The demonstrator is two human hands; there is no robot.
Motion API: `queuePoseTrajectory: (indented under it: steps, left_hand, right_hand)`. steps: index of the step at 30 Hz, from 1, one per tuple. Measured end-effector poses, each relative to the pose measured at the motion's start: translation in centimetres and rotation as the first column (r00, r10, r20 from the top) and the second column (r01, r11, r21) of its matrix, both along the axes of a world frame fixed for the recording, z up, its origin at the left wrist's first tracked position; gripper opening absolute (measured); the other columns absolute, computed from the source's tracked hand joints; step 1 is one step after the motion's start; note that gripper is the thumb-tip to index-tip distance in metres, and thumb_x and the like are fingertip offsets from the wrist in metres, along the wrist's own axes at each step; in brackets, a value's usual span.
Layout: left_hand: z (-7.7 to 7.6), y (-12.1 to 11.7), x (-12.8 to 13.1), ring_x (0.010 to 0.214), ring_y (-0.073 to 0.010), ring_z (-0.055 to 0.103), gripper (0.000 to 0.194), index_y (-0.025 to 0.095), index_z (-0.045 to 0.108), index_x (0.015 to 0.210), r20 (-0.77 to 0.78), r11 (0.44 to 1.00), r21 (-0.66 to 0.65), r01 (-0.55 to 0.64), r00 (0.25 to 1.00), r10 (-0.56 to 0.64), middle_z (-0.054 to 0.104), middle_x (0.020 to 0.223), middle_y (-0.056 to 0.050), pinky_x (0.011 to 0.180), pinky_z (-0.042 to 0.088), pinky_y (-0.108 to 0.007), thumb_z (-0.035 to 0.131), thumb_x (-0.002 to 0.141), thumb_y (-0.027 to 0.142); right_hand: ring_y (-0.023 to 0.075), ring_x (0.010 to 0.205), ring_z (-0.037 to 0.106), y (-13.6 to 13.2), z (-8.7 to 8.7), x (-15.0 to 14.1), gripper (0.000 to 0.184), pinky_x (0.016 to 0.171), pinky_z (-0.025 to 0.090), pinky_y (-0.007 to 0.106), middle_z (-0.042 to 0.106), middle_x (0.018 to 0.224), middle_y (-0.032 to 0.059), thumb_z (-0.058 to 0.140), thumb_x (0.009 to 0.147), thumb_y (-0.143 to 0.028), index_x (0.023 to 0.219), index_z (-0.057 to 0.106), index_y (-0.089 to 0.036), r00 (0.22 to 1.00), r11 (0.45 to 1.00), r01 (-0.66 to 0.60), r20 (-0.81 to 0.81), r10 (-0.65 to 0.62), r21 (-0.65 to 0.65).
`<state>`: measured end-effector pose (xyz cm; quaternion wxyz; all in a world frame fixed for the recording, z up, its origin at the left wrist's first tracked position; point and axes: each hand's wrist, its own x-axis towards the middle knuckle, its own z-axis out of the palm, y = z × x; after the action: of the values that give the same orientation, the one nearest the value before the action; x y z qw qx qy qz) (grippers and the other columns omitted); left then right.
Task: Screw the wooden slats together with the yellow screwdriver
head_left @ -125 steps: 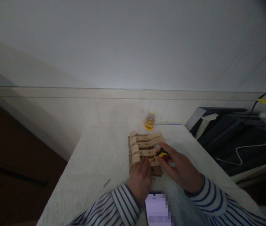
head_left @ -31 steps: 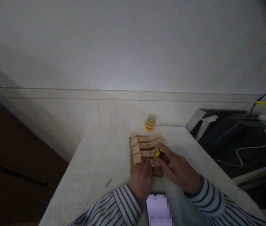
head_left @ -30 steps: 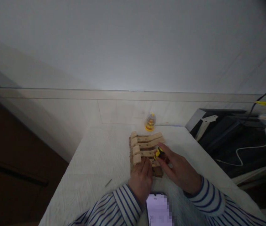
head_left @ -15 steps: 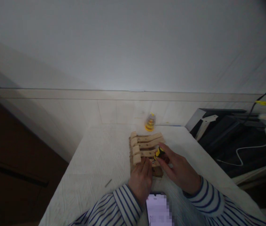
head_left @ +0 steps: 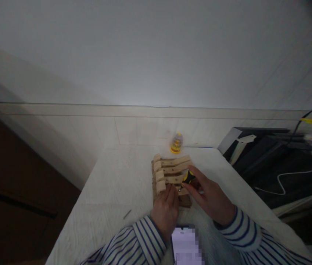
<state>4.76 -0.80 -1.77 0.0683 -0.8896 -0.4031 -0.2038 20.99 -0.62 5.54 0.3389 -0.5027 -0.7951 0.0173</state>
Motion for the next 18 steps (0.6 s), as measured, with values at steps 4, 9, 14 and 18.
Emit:
queuePoseTrajectory:
  steps: [4,9,14,18]
  left_hand:
    - [-0.02,-0.01,-0.02,0.115,-0.0233,0.052,0.031,0.005,0.052,0.117,-0.011,1.000,-0.004,0.009,1.000,-0.009,0.058,0.118,-0.016,0.091,0.047,-0.036,0.044,0.088,0.011]
    - [-0.29,0.02,0.05,0.114,-0.0245,0.052,0.031,0.005,0.053,0.116,0.008,1.000,0.023,0.011,1.000,-0.011,0.058,0.118,-0.015,0.090,0.048,-0.036,0.042,0.088,0.012]
    - [-0.38,0.03,0.08,0.113,-0.0254,0.053,0.031,0.005,0.054,0.116,0.044,1.000,0.014,0.006,0.999,-0.007,0.058,0.119,-0.014,0.089,0.049,-0.036,0.044,0.088,0.014]
    - [-0.32,0.02,0.09,0.113,-0.0249,0.053,0.030,0.005,0.055,0.115,0.059,1.000,0.012,0.005,0.998,-0.006,0.059,0.118,-0.013,0.090,0.049,-0.036,0.044,0.088,0.013]
  right_hand:
    - [0.0198,0.068,0.066,0.11,-0.23,0.09,0.046,0.057,0.056,0.033,0.067,0.087,0.0066,0.045,0.087,-0.032,0.130,0.035,-0.020,1.000,1.000,0.012,-0.015,-0.012,-0.010]
    - [0.0193,0.068,0.065,0.11,-0.07,-0.10,0.044,0.058,0.055,0.033,0.066,0.084,0.0053,0.046,0.088,-0.032,0.129,0.036,-0.020,1.000,1.000,0.013,0.020,-0.013,0.019]
    - [0.0195,0.070,0.064,0.01,0.08,-0.43,0.047,0.061,0.055,0.034,0.065,0.088,0.0064,0.049,0.086,-0.029,0.130,0.034,-0.020,0.998,0.996,0.019,0.056,-0.024,0.085]
    - [0.0189,0.068,0.064,-0.25,0.55,-0.56,0.050,0.057,0.054,0.032,0.065,0.085,0.0064,0.046,0.087,-0.026,0.134,0.029,-0.017,0.998,0.998,-0.011,0.068,0.007,0.055]
